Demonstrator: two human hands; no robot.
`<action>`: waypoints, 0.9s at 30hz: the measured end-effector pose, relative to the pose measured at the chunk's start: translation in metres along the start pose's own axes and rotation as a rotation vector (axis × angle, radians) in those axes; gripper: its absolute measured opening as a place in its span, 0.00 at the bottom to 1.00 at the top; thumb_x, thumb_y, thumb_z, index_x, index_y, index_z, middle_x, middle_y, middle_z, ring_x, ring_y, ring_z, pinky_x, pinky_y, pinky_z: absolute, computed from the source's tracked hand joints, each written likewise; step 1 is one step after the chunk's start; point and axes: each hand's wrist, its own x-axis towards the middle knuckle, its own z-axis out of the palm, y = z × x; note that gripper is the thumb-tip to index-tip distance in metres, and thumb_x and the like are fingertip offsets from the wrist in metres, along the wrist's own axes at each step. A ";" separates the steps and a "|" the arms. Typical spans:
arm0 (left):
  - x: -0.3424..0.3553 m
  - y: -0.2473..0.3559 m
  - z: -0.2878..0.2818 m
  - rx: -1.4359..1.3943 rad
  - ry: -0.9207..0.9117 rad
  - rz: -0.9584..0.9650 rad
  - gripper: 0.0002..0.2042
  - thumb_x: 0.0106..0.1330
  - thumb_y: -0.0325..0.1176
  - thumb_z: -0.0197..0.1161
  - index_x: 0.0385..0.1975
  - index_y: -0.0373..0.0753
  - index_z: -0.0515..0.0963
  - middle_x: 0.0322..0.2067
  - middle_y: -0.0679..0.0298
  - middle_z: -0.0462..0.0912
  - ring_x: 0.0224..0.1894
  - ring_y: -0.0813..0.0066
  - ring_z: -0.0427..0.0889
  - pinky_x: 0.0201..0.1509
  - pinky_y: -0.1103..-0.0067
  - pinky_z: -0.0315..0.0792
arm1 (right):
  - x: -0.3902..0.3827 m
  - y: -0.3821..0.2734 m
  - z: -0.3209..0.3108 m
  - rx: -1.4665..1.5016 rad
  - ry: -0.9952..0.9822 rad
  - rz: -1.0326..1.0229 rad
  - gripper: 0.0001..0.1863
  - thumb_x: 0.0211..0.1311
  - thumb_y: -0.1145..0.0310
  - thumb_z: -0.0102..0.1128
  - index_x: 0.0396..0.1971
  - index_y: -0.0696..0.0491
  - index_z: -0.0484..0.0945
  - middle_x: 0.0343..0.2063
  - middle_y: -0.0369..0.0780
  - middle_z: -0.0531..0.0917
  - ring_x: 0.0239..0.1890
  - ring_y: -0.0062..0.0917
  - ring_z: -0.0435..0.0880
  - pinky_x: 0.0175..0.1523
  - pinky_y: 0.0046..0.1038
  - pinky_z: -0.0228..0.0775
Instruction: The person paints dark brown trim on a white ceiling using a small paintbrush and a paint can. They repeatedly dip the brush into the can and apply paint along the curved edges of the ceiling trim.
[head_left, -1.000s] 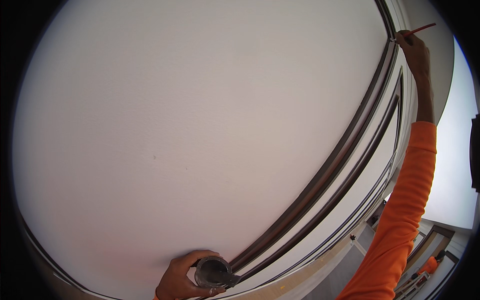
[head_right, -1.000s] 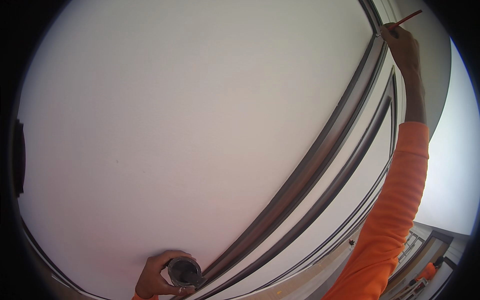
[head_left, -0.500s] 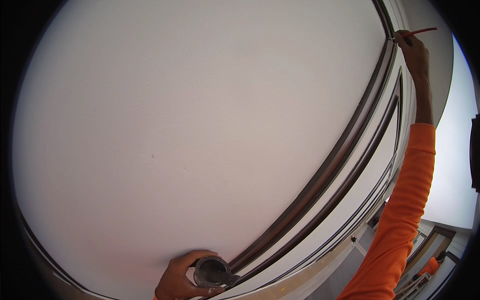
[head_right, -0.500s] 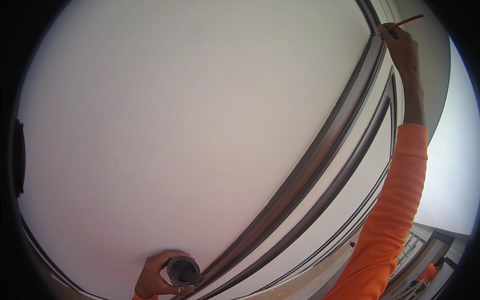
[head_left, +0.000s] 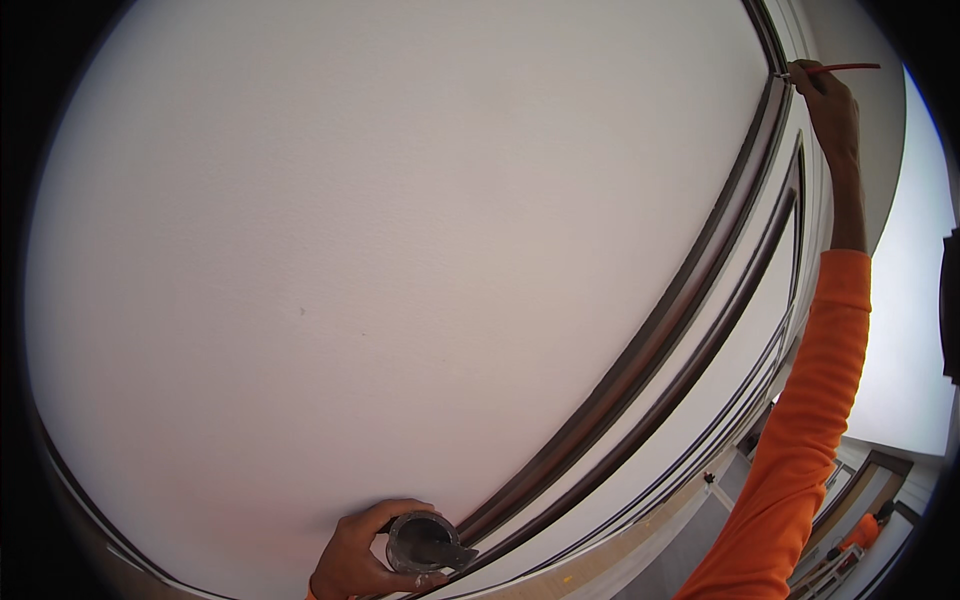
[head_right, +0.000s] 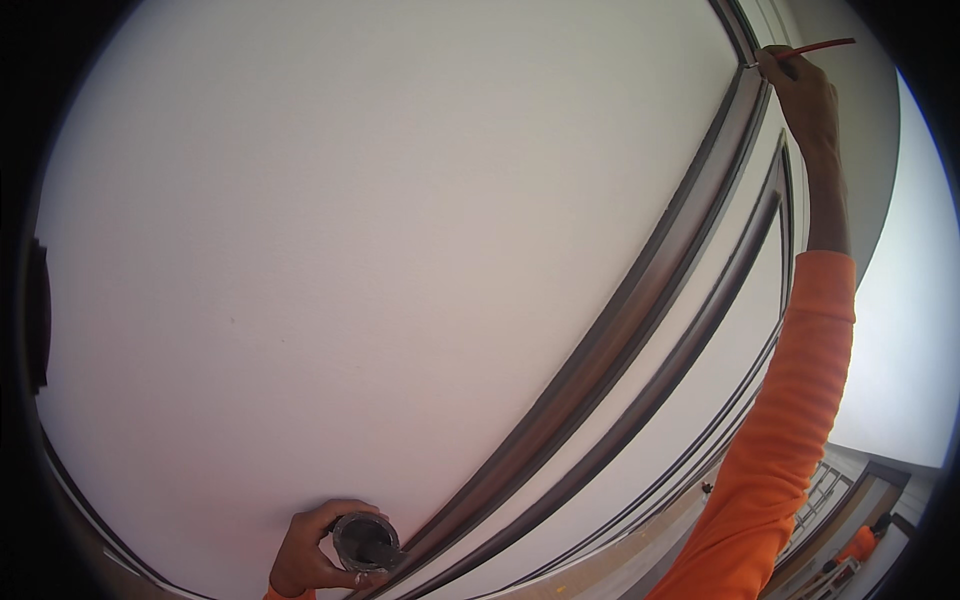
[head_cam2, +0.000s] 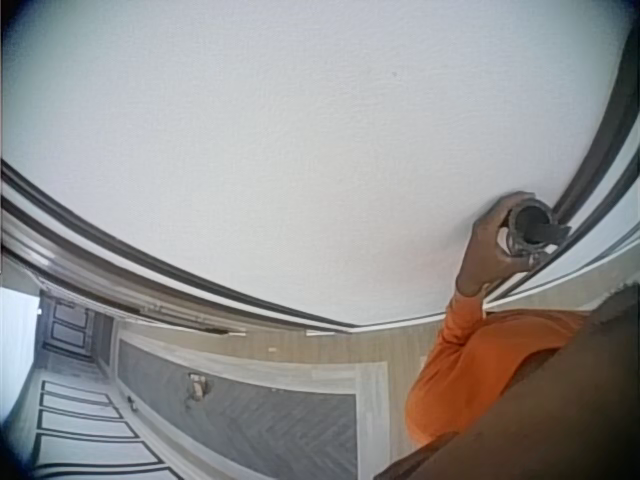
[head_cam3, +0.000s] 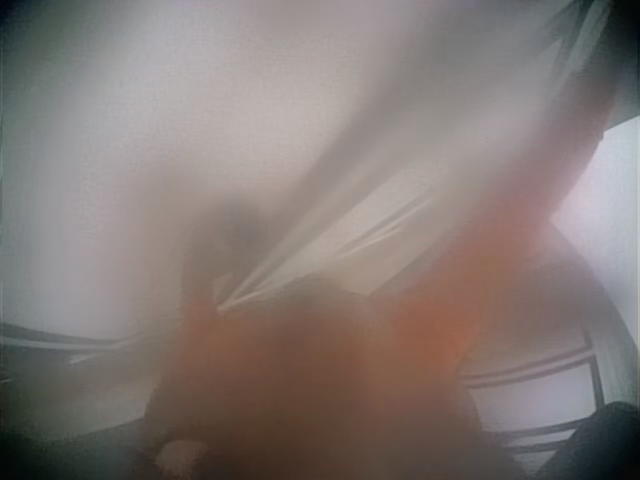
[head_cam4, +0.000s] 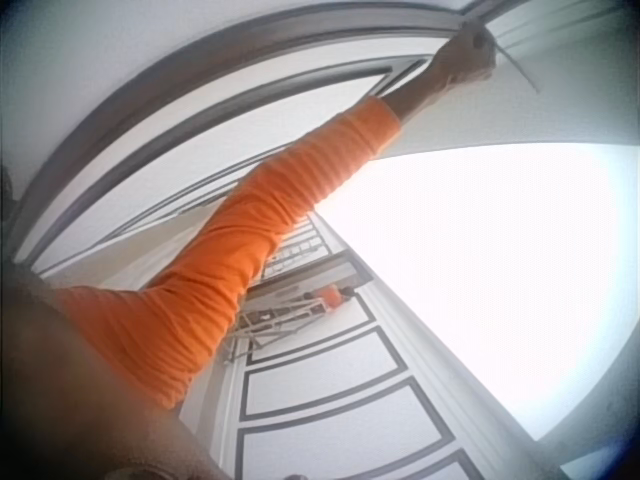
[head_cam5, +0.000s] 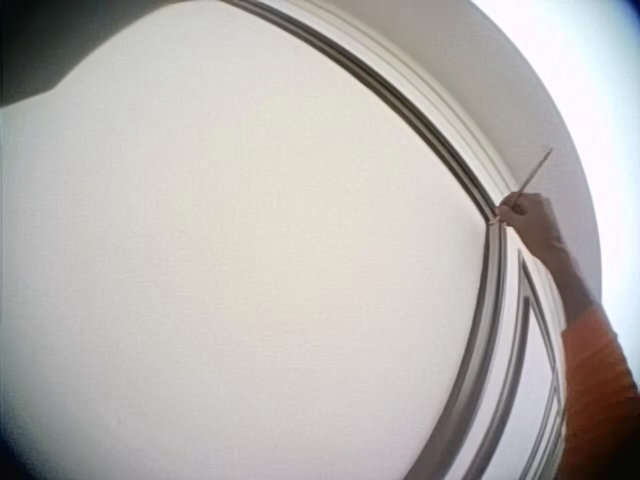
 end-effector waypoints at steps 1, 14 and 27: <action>-0.001 -0.001 -0.001 -0.003 0.001 -0.006 0.35 0.40 0.37 0.88 0.50 0.34 0.80 0.43 0.58 0.88 0.47 0.68 0.87 0.59 0.72 0.77 | 0.000 0.001 0.000 -0.009 -0.009 -0.016 0.24 0.67 0.49 0.62 0.51 0.52 0.86 0.44 0.43 0.90 0.52 0.30 0.87 0.63 0.32 0.71; 0.001 -0.018 -0.012 -0.001 -0.089 0.137 0.44 0.47 0.44 0.85 0.64 0.37 0.72 0.51 0.54 0.84 0.53 0.63 0.84 0.58 0.70 0.77 | -0.013 -0.007 0.018 0.313 0.255 -0.017 0.17 0.68 0.57 0.67 0.52 0.50 0.87 0.45 0.37 0.90 0.52 0.20 0.86 0.63 0.23 0.71; 0.001 -0.012 -0.010 0.030 -0.096 0.166 0.43 0.47 0.42 0.84 0.64 0.36 0.72 0.51 0.55 0.84 0.54 0.63 0.84 0.60 0.69 0.76 | -0.006 -0.008 0.025 0.173 0.352 -0.078 0.18 0.66 0.51 0.68 0.49 0.44 0.89 0.45 0.38 0.90 0.51 0.24 0.87 0.61 0.28 0.73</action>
